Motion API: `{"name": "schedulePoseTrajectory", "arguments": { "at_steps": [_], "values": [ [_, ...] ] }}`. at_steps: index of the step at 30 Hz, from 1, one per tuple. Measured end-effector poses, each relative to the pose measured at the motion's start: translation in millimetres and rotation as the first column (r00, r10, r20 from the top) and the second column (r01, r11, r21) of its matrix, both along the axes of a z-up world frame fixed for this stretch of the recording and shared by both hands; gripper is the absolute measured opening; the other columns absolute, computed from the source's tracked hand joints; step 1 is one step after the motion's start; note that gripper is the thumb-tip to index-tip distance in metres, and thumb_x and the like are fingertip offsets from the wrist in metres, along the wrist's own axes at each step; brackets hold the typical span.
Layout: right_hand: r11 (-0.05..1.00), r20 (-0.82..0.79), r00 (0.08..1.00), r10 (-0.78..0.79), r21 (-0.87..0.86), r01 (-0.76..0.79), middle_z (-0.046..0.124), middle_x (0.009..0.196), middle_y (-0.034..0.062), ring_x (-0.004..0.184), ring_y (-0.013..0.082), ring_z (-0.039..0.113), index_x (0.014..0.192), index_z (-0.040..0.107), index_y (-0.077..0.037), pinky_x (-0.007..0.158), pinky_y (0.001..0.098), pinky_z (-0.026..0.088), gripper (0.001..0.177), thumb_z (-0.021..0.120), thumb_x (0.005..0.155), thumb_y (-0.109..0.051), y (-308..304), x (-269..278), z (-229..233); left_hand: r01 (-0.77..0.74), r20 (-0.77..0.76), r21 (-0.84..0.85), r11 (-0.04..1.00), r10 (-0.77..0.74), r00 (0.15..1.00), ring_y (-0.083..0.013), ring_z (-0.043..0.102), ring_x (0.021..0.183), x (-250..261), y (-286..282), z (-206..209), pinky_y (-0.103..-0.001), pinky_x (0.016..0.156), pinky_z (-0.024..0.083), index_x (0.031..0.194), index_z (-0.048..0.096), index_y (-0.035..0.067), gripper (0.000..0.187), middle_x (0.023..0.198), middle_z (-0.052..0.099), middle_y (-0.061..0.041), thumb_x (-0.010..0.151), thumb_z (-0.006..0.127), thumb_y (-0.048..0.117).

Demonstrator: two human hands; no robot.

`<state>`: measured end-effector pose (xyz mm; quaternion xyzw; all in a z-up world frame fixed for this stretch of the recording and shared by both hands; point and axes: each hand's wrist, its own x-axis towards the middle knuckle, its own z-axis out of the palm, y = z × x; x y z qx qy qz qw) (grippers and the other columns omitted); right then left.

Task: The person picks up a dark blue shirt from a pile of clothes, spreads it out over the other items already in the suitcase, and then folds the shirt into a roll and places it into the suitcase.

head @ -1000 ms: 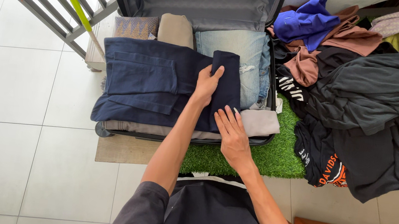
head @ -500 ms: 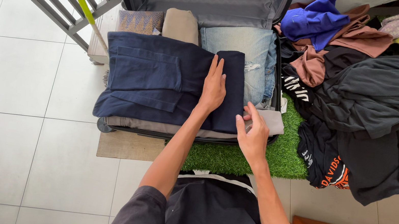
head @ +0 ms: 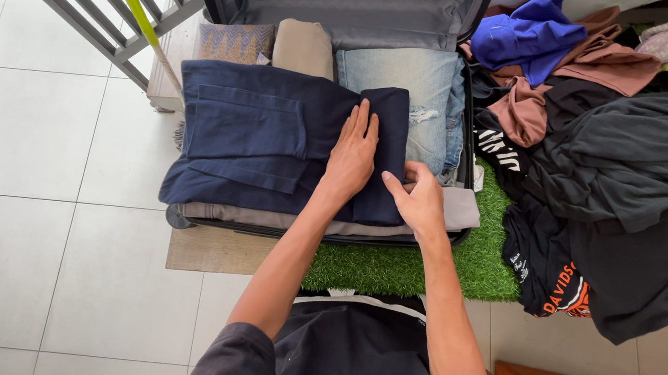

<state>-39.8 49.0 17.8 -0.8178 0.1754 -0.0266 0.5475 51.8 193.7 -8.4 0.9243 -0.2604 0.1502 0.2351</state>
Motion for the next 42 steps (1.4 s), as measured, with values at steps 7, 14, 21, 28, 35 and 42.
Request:
{"name": "schedulePoseTrajectory", "arguments": {
  "at_steps": [7, 14, 21, 28, 35, 42],
  "values": [
    [0.926, 0.134, 0.989, 0.060, 0.361, -0.105, 0.072, 0.111, 0.0124, 0.094, 0.0125, 0.067, 0.137, 0.058, 0.006, 0.080, 0.0276, 0.055, 0.059, 0.080, 0.085, -0.009, 24, 10, -2, -0.058, -0.314, -0.170, 0.984, 0.002, 0.949, -0.0441, 0.067, 0.095, -18, 17, 71, -0.052, 0.078, 0.054, 0.117, 0.063, -0.006, 0.040, 0.105, 0.070, -0.026, 0.106, 0.050, 0.030],
    [0.995, 0.286, 0.954, 0.088, -0.076, -0.069, 0.063, 0.123, 0.0147, 0.111, 0.0280, 0.064, 0.140, 0.053, 0.002, 0.090, 0.0402, 0.052, 0.072, 0.085, 0.077, -0.015, 82, 0, 15, -0.145, -0.516, -0.239, 0.960, 0.000, 0.856, -0.0500, 0.069, 0.091, -13, 36, 93, -0.055, 0.079, 0.056, 0.099, 0.059, -0.011, 0.057, 0.090, 0.070, -0.034, 0.102, 0.057, 0.046],
    [0.956, 0.395, 0.883, 0.255, -0.240, -0.169, 0.055, 0.143, 0.0245, 0.134, 0.0400, 0.048, 0.144, 0.049, 0.004, 0.111, 0.0488, 0.038, 0.076, 0.081, 0.077, -0.009, 114, -18, 27, -0.233, -0.335, -0.179, 0.956, 0.164, 0.928, -0.0437, 0.064, 0.108, -25, 51, 103, -0.049, 0.084, 0.055, 0.140, 0.045, -0.017, 0.066, 0.124, 0.062, -0.031, 0.094, 0.066, 0.024],
    [0.875, 0.335, 0.934, 0.126, 0.406, -0.264, 0.068, 0.139, 0.0168, 0.126, 0.0252, 0.064, 0.140, 0.062, 0.006, 0.111, 0.0356, 0.049, 0.044, 0.063, 0.098, -0.008, 84, -3, -20, -0.041, 0.131, 0.033, 0.999, 0.037, 0.991, -0.0340, 0.045, 0.150, -53, 68, 85, -0.045, 0.128, 0.034, 0.146, 0.051, -0.006, 0.045, 0.159, 0.046, -0.021, 0.106, 0.059, 0.013],
    [0.946, 0.145, 0.987, 0.071, 0.303, -0.113, 0.068, 0.127, 0.0192, 0.113, 0.0202, 0.068, 0.141, 0.052, 0.007, 0.092, 0.0295, 0.055, 0.056, 0.070, 0.095, -0.020, 43, 67, -40, -0.033, 0.055, 0.164, 0.986, 0.024, 0.998, -0.0388, 0.024, 0.156, -95, 83, 86, -0.051, 0.128, 0.019, 0.151, 0.044, -0.008, 0.061, 0.165, 0.028, -0.027, 0.101, 0.058, 0.023],
    [0.901, -0.102, 0.957, 0.271, 0.377, -0.215, 0.071, 0.107, 0.0164, 0.090, 0.0193, 0.065, 0.136, 0.062, 0.008, 0.069, 0.0298, 0.051, 0.061, 0.075, 0.093, -0.033, 28, 99, -23, -0.084, -0.018, 0.107, 0.991, 0.086, 0.996, -0.0382, 0.019, 0.157, -109, 79, 88, -0.054, 0.127, 0.013, 0.153, 0.037, -0.009, 0.066, 0.167, 0.020, -0.027, 0.103, 0.054, 0.030]
  ]
}}
